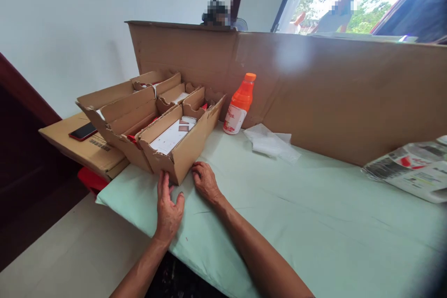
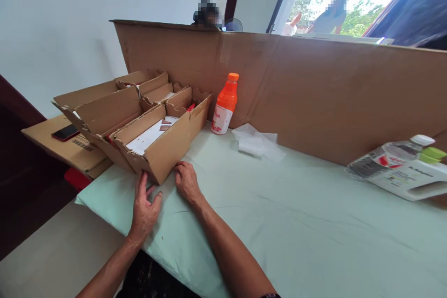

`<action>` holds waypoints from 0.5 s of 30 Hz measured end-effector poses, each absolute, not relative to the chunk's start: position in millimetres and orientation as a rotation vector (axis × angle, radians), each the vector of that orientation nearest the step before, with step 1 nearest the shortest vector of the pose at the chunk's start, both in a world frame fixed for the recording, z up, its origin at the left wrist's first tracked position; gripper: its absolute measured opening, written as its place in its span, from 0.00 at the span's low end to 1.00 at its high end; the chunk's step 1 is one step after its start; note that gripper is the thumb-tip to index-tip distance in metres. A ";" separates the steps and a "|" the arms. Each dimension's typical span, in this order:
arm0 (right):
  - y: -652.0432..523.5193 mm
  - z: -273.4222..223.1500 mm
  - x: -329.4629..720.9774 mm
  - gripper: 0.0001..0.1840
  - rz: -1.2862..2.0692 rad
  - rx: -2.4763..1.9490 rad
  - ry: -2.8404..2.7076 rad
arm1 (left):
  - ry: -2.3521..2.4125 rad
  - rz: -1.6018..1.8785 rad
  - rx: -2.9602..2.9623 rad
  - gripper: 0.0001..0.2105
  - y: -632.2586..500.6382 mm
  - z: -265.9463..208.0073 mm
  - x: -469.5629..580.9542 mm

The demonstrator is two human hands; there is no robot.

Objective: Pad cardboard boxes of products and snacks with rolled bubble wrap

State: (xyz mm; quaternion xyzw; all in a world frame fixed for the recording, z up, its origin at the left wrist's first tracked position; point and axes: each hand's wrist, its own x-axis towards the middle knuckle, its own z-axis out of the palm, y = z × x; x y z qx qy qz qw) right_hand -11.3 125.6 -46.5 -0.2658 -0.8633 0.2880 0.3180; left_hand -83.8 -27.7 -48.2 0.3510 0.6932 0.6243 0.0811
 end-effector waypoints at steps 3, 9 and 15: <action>126.2 -45.3 -11.2 0.14 0.730 -0.707 -2.290 | 2.061 1.884 1.056 0.33 -26.3 -48.7 -84.3; 127.1 -40.5 -13.7 0.13 0.712 -0.744 -2.328 | 2.025 1.907 1.070 0.34 -27.6 -47.1 -84.3; 128.1 -14.5 7.6 0.10 0.775 -0.725 -2.415 | 1.960 1.841 0.955 0.31 -36.4 -53.7 -80.2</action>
